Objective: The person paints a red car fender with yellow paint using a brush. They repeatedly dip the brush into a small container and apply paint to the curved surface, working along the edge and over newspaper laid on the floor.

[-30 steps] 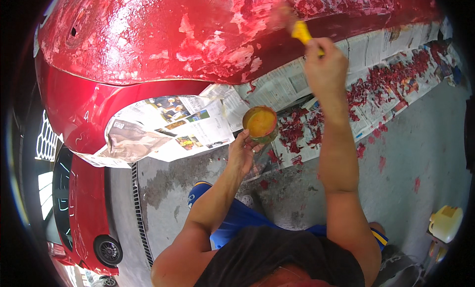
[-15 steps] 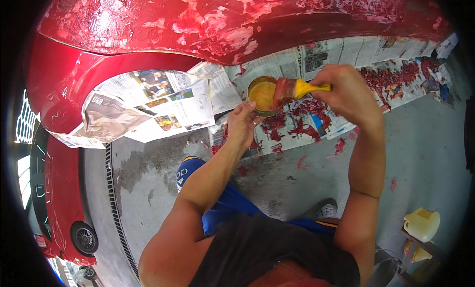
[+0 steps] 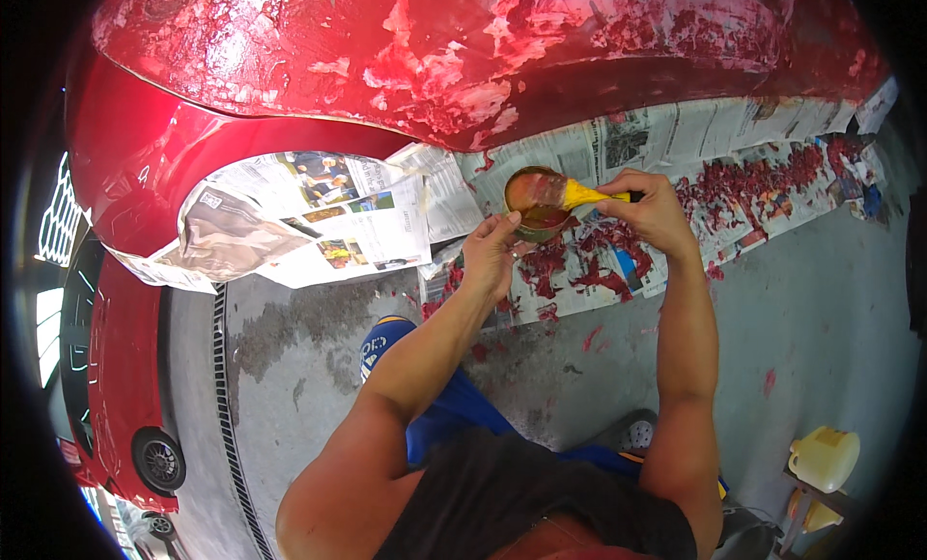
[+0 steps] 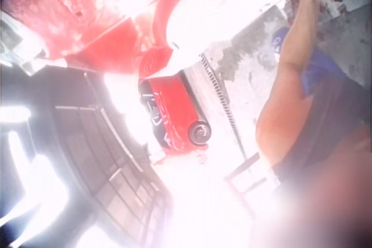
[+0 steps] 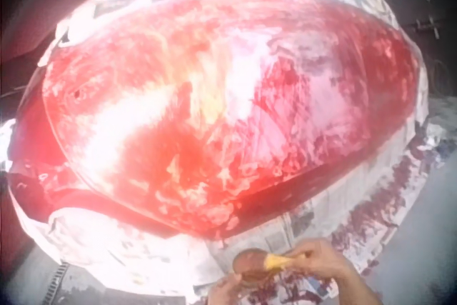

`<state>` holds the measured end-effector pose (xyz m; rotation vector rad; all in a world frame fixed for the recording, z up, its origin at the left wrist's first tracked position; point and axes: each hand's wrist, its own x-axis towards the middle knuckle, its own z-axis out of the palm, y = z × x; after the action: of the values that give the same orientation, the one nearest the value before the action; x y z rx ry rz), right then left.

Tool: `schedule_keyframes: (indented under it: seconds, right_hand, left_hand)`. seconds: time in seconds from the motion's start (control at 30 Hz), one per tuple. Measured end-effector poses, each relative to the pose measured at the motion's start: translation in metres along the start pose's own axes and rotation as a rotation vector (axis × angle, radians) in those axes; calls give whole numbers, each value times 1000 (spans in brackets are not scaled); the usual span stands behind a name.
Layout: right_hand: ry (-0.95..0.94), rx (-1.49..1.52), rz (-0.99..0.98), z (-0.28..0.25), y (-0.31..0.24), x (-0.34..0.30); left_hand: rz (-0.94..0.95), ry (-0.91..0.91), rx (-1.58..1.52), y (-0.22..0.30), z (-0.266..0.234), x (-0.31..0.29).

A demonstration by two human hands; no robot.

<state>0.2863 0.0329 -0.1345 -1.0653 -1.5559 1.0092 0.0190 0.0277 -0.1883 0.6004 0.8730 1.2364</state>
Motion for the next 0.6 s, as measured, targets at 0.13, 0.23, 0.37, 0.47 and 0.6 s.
schedule_keyframes:
  seconds: [0.13, 0.23, 0.37, 0.47, 0.6]
  right_hand:
    - [138, 102, -89, -18, -2, 3]
    - [254, 195, -121, -29, -20, 1]
    - [429, 85, -80, -38, -50, 13]
    - [437, 174, -95, -34, -61, 39]
    - [610, 110, 68, -42, -60, 63]
  left_hand:
    - [13, -46, -33, 12, 14, 1]
    - [2, -69, -58, 20, 33, 5]
    - [17, -83, -94, 28, 55, 5]
    - [2, -129, -78, 31, 59, -5]
    - [-47, -88, -22, 40, 47, -25]
